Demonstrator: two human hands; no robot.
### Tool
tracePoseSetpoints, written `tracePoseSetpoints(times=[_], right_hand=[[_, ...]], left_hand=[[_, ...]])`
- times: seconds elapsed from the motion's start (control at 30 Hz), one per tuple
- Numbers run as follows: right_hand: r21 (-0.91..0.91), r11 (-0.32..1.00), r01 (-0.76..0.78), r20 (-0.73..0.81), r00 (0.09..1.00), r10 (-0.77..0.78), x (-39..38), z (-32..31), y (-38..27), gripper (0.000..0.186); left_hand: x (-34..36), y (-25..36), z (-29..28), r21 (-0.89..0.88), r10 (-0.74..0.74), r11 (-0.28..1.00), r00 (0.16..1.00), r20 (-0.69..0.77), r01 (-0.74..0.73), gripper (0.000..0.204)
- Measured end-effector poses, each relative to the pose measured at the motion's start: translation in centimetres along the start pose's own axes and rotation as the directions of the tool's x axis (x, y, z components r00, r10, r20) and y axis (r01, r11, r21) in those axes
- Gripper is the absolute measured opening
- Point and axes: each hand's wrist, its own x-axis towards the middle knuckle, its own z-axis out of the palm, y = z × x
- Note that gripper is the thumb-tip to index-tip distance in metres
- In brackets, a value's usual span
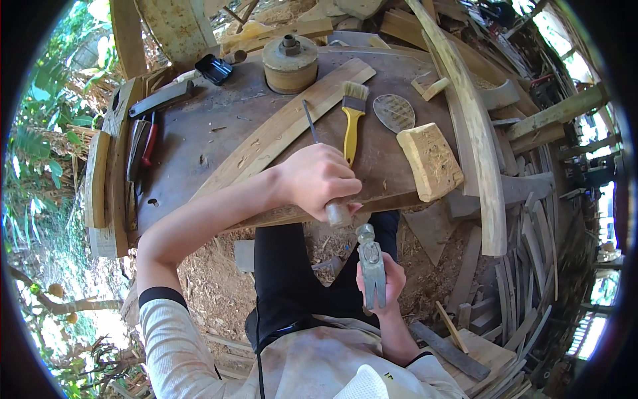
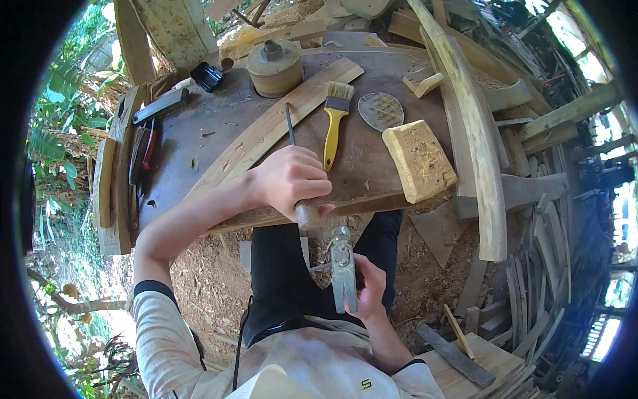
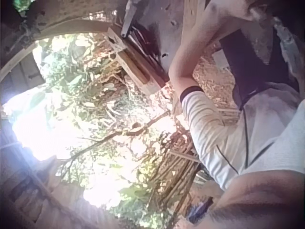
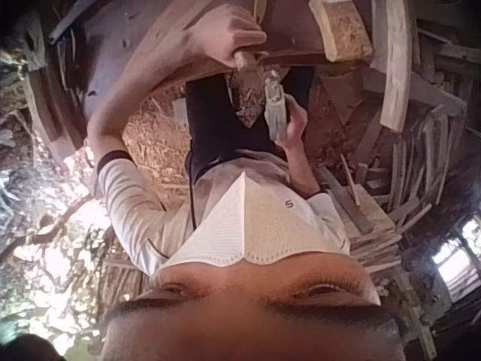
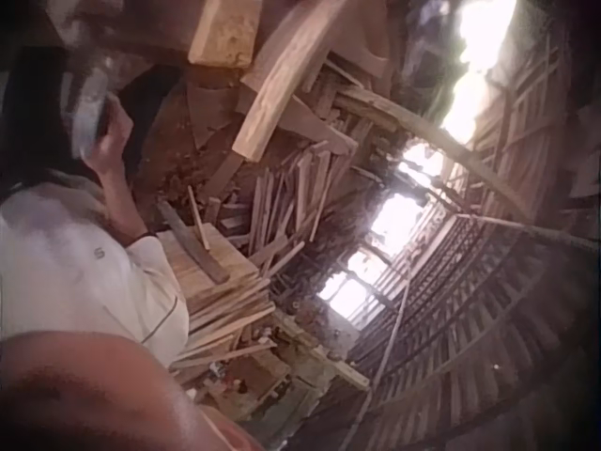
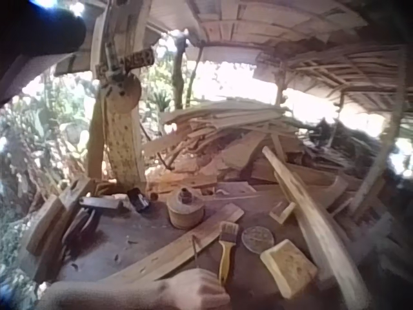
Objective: The person uses a chisel and hammer to carve a long wooden plank on a workbench. After carving, they smooth the plank's surface with a sanding block and brush away wood shavings.
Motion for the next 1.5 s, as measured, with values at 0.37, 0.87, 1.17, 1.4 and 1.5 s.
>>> tracePoseSetpoints(times=[0.37, 0.87, 1.17, 1.4, 1.5], right_hand=[[0.134, 0.985, -0.111, -0.051, 0.992, 0.119, -0.9, -2.0, -1.9, 0.038], [0.284, 0.957, 0.051, -0.198, 0.980, 0.007, -0.7, -0.9, -8.1, 0.089], [0.166, 0.902, 0.399, -0.270, 0.898, -0.348, 1.6, -1.9, -9.8, 0.067], [0.497, 0.813, 0.302, -0.258, 0.947, -0.193, 4.2, -0.5, -9.6, 0.042], [0.065, 0.994, 0.089, -0.130, 0.988, -0.080, 5.6, 0.2, -8.4, 0.057]], left_hand=[[3.1, 0.0, 1.0, -0.066, -0.086, 0.994, 0.995, -0.040, 0.083, 0.028], [3.1, -0.3, -0.2, -0.066, -0.190, 0.982, 0.951, -0.243, 0.180, 0.017], [4.0, -0.5, -0.9, -0.089, -0.255, 0.967, 0.919, -0.300, 0.240, 0.019], [4.1, -0.5, -1.0, -0.102, -0.244, 0.969, 0.919, -0.309, 0.223, 0.018], [3.4, -0.2, -0.5, -0.096, -0.239, 0.970, 0.934, -0.264, 0.221, 0.017]])
